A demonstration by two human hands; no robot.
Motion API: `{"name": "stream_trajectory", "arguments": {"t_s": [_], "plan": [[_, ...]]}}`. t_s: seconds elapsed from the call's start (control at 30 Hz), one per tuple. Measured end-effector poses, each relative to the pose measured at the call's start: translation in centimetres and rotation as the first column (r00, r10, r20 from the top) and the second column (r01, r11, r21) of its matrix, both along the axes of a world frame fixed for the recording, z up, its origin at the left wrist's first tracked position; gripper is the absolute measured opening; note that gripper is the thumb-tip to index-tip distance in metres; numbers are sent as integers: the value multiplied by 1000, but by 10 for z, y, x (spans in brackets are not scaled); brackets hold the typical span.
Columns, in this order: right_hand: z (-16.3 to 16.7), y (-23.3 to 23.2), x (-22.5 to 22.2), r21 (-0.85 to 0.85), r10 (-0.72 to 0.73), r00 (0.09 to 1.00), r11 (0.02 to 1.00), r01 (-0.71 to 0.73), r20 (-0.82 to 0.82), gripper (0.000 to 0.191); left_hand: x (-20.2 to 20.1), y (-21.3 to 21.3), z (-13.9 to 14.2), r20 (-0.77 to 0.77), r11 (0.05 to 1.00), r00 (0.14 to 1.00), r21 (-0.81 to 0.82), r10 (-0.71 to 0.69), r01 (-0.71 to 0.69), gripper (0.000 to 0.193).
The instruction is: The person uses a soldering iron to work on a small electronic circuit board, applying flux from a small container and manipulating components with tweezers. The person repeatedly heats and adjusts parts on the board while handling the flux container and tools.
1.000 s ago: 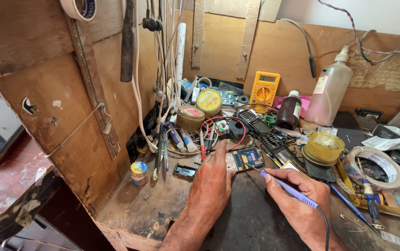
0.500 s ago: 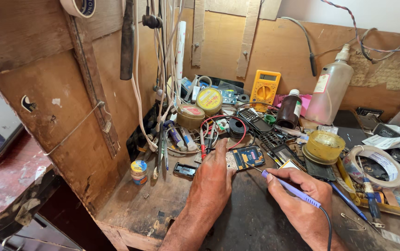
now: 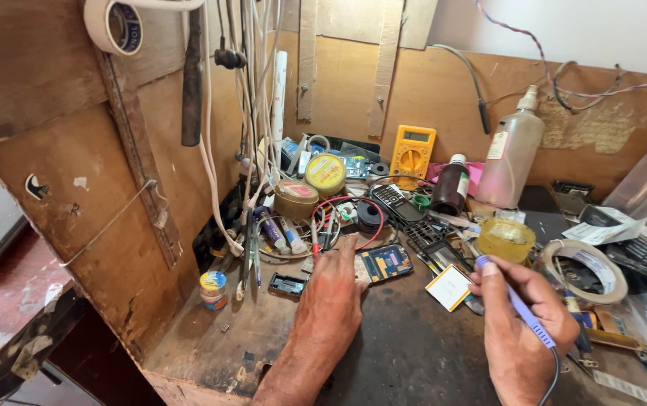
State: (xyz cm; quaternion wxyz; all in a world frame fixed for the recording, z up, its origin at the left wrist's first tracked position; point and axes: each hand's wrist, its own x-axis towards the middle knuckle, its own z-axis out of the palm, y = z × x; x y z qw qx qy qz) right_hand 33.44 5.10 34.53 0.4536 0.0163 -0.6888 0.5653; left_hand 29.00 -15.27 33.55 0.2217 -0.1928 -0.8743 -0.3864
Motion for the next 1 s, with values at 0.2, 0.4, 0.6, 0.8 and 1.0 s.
{"name": "stream_trajectory", "arguments": {"t_s": [0.2,0.4,0.6,0.8,1.0], "plan": [[-4,13,4,-6,-84,996,996,84,-34,18,6,4,-4,-103,999,994,-8,-41,41,65],[-3,27,4,-15,-205,975,979,205,-90,21,12,12,5,-200,996,979,-90,-35,17,55],[-4,31,3,15,-276,957,960,279,-87,20,11,43,11,-155,998,986,-40,-57,51,51],[-2,31,2,14,-287,954,957,289,-89,20,12,101,11,-8,997,997,12,-70,71,43],[-5,34,2,45,-294,953,954,298,-65,20,9,137,13,130,998,990,-29,53,-50,53]]}}
